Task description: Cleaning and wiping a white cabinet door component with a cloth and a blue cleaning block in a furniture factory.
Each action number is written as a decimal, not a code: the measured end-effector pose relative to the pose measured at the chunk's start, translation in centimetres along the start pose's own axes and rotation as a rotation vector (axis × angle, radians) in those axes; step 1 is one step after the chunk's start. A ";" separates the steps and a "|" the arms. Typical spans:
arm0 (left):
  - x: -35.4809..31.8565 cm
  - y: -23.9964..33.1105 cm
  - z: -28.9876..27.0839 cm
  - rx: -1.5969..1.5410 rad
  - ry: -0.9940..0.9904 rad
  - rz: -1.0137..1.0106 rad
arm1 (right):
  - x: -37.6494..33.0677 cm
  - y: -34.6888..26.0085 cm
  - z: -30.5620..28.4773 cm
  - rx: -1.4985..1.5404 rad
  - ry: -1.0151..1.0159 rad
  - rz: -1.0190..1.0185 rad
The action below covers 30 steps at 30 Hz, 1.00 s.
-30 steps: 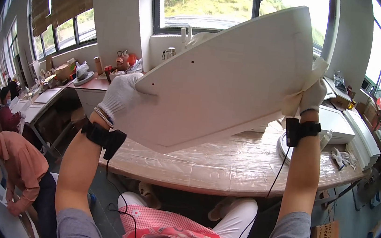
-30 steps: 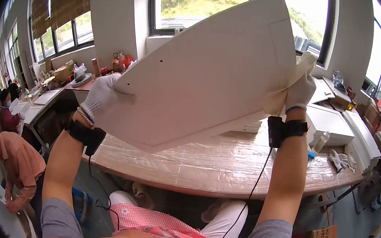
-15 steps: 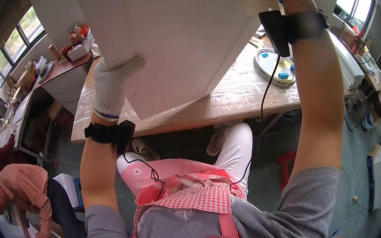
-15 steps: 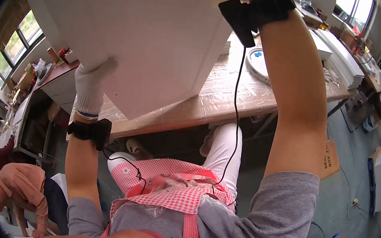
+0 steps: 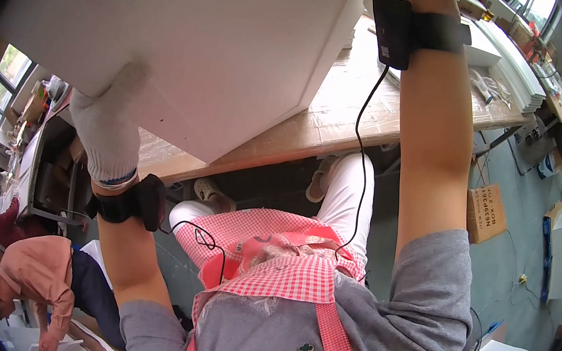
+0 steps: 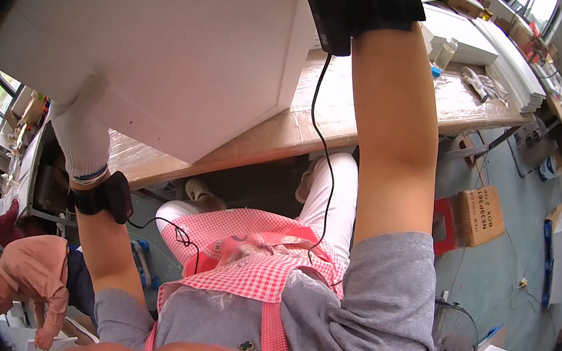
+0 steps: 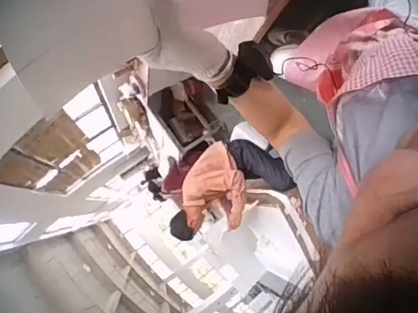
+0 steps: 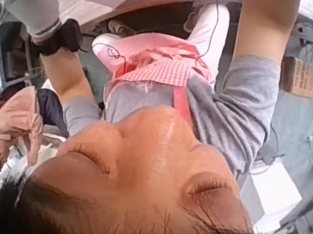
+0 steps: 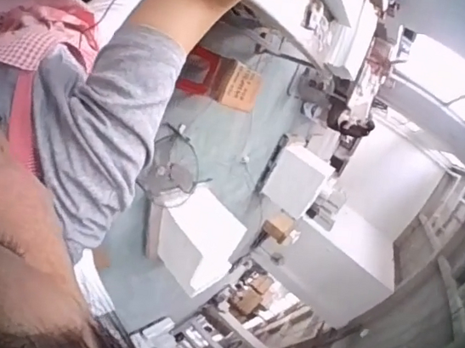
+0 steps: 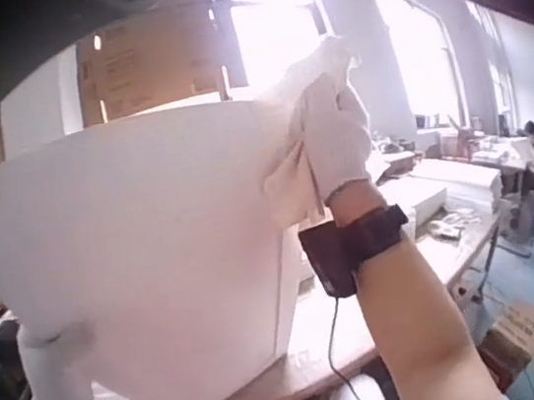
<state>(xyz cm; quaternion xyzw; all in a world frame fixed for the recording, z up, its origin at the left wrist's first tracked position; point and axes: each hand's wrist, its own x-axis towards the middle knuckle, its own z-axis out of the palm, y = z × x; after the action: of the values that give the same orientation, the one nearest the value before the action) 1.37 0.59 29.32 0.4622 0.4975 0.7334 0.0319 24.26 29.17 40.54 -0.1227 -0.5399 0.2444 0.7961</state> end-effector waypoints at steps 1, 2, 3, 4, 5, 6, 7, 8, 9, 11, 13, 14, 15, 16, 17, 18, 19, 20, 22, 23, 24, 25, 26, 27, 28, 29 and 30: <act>0.6 -0.3 0.5 0.022 -0.023 0.018 | 1.8 3.6 -1.6 -0.026 0.017 0.013; 1.5 -0.9 0.9 0.019 -0.053 -0.004 | 4.6 9.9 -3.5 -0.278 -0.060 -0.335; 2.4 -1.7 0.4 -0.049 -0.073 -0.004 | 4.4 15.1 -4.4 -0.507 -0.166 -0.662; 2.9 -2.3 -0.9 -0.095 -0.061 -0.004 | 0.4 17.0 -3.4 -0.478 -0.189 -0.618; 3.4 -2.8 -2.1 -0.053 -0.041 -0.034 | -4.4 18.6 -2.6 -0.583 -0.196 -0.394; 4.1 -3.6 -2.9 -0.097 -0.084 -0.014 | -8.6 19.5 -2.3 -0.704 -0.203 -0.178; 4.8 -4.2 -3.3 -0.152 -0.132 0.010 | -11.6 20.0 -2.2 -0.272 -0.150 -0.106; 5.0 -4.7 -3.8 -0.048 -0.199 0.062 | -14.4 20.9 -2.2 0.161 -0.085 -0.030; 5.0 -6.0 -4.5 -0.035 -0.192 0.040 | -17.1 22.3 -3.0 0.624 -0.041 0.207; 4.3 -8.2 -7.2 0.118 -0.198 0.025 | -22.1 18.0 -3.0 -0.654 -0.207 0.392; 2.1 -12.2 -6.0 0.132 -0.146 -0.046 | -25.0 22.6 -6.3 -0.885 -0.632 0.220; 0.5 -14.1 -5.4 0.129 -0.080 -0.093 | -25.9 23.0 -7.1 -0.856 -0.669 0.338; -1.2 -15.9 -4.8 -0.003 -0.044 -0.195 | -27.2 24.0 -8.8 -0.824 -0.705 0.454; -2.3 -17.2 -4.0 -0.142 -0.009 -0.295 | -29.1 26.2 -11.6 -0.857 -0.736 0.472; -2.7 -17.8 -3.1 -0.148 -0.015 -0.302 | -30.1 28.1 -14.2 -0.898 -0.766 0.489; -3.3 -17.5 -3.6 -0.188 0.024 -0.321 | -30.5 27.3 -14.0 -0.928 -0.831 0.618; -4.0 -17.4 -4.4 -0.236 0.063 -0.337 | -30.8 25.4 -14.3 -0.965 -0.898 0.739; -4.7 -17.4 -5.4 -0.249 0.056 -0.316 | -30.7 23.5 -15.0 -0.799 -0.861 0.925; -5.3 -15.6 -3.6 -0.207 0.136 -0.303 | -31.1 20.9 -17.9 -0.332 -0.639 1.276; -5.9 -14.6 -3.2 -0.161 0.197 -0.304 | -32.2 19.9 -19.4 -0.018 -0.453 1.426; -6.6 -14.5 -4.3 -0.168 0.225 -0.378 | -32.9 18.8 -20.4 -0.004 -0.496 1.382; -7.6 -14.9 -5.4 -0.171 0.226 -0.386 | -33.4 17.8 -21.3 0.005 -0.536 1.338; -8.4 -15.2 -6.2 -0.333 0.298 -0.439 | -33.7 16.2 -21.4 -0.013 -0.554 1.314; -9.2 -15.1 -7.0 -0.496 0.370 -0.491 | -34.3 15.8 -21.2 0.119 -0.389 1.505; -10.2 -14.9 -7.4 -0.614 0.325 -0.539 | -34.3 14.5 -20.2 0.076 -0.373 1.528; -11.3 -14.5 -7.6 -0.620 0.317 -0.561 | -34.3 12.8 -19.6 0.027 -0.349 1.556; -12.3 -14.0 -7.8 -0.663 0.358 -0.624 | -35.3 13.1 -20.2 0.070 -0.379 1.553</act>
<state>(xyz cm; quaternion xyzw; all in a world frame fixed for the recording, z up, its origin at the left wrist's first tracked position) -2.93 -4.04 10.09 0.1227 0.3498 0.8757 0.3094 28.99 23.24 -1.52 -0.3947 -0.4183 0.7625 0.2965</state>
